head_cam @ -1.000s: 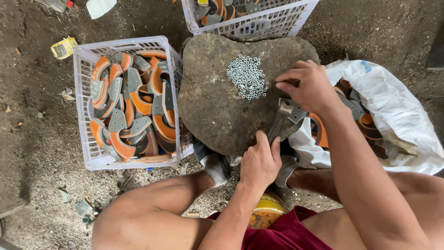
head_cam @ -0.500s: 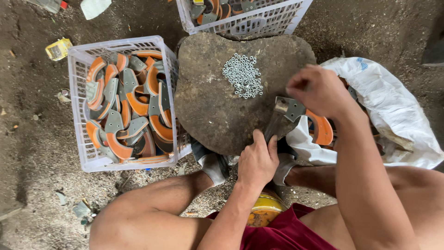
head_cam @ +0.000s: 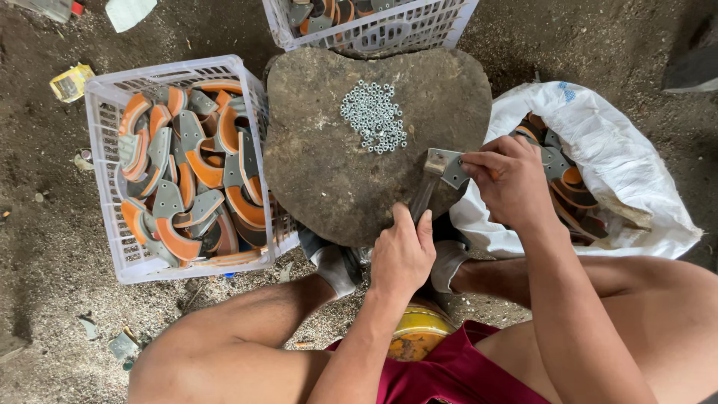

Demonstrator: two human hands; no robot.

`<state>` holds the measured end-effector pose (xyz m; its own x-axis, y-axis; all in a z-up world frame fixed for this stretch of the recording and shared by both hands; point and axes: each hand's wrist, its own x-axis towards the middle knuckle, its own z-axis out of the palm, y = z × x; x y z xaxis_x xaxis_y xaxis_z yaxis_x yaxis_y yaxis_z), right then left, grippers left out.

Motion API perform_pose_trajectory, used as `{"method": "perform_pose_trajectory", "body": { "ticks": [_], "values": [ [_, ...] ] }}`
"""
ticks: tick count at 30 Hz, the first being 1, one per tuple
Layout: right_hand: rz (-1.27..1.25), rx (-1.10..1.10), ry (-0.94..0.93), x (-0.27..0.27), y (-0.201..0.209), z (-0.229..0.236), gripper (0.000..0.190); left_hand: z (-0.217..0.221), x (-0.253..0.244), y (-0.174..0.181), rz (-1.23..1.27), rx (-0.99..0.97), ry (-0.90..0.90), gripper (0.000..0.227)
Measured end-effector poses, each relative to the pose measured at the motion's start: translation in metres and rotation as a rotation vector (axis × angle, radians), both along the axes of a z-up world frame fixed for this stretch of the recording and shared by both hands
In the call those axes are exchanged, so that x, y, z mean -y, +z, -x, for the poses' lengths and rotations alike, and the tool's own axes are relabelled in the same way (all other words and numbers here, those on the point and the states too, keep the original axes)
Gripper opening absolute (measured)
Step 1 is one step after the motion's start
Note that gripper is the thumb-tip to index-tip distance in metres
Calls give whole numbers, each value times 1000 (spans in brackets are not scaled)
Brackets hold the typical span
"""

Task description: The person sits on the ground and repeatedly picks up metal washers, places them into holes on metal plates, and taps them with a hammer to secure them. The person then places the assembled plates into a white sack.

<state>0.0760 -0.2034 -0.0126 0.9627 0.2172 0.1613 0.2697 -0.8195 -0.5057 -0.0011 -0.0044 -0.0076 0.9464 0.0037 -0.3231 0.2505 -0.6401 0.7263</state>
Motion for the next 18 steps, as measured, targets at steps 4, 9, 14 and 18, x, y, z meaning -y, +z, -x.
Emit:
{"method": "perform_pose_trajectory", "body": {
  "ticks": [4,9,14,18],
  "values": [
    [-6,-7,-9,0,-4,-1,16,0,0,1,-14,13,-1,44],
    [-25,-7,-10,0,-3,0,16,1,0,0,-16,20,5,44],
    [-6,-8,-33,-4,-2,0,15,1,1,0,-11,33,8,43],
    [6,8,-25,-6,1,0,17,1,0,0,-12,29,9,43]
  ]
}}
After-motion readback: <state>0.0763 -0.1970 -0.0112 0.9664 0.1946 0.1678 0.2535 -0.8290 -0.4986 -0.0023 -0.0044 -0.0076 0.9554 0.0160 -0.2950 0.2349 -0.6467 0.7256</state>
